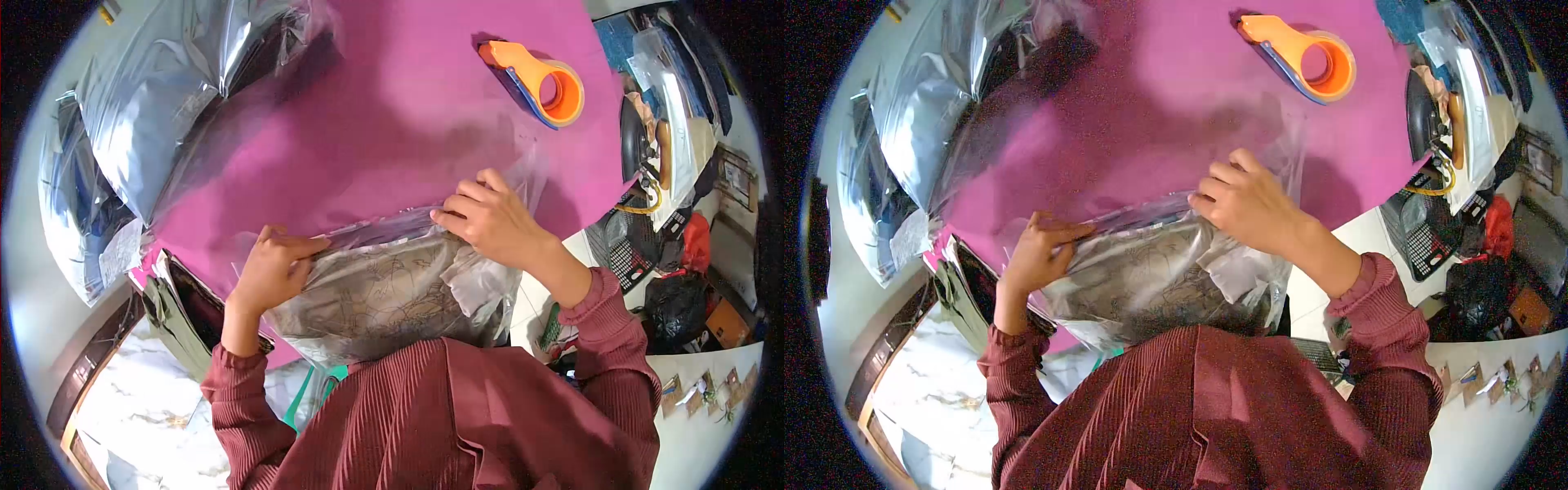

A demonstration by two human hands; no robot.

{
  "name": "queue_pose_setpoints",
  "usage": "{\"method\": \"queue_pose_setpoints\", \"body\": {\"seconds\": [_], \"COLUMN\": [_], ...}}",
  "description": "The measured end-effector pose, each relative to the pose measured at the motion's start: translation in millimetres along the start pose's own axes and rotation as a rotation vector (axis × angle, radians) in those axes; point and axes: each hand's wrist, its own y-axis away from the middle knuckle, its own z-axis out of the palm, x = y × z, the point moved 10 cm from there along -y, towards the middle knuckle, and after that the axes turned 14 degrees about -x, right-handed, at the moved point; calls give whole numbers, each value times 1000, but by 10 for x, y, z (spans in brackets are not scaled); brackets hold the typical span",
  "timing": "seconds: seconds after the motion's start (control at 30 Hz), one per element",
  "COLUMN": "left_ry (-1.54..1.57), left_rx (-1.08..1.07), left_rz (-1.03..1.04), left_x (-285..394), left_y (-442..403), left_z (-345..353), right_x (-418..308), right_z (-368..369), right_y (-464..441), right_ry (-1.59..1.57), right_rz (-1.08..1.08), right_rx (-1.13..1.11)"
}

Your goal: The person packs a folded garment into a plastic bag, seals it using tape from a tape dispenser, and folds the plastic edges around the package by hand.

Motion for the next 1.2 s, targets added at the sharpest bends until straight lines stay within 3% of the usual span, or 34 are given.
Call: {"method": "queue_pose_setpoints", "body": {"seconds": [0.23, 0.4, 0.57, 0.73, 0.9, 1.2], "left_ry": [-61, 132, 114, 128, -20, -33], "left_rx": [-77, -22, -22, 136, 252, 371], "left_rz": [-57, -22, -97, -80, -220, -45], "left_x": [228, 183, 143, 262, 309, 589], "left_y": [-201, -309, -362, -302, -212, -82], "left_z": [-85, -62, 31, 32, -34, -83], "right_x": [26, 123, -12, -649, -620, -228], "right_z": [59, 96, -133, -141, 114, 250], "right_y": [-32, -13, -8, -124, -280, -310], "right_ry": [-2, -137, -34, 107, -209, -221], "right_rz": [-9, 54, 89, -27, 151, 277], "right_rx": [-64, -107, 65, 148, -55, -60]}}
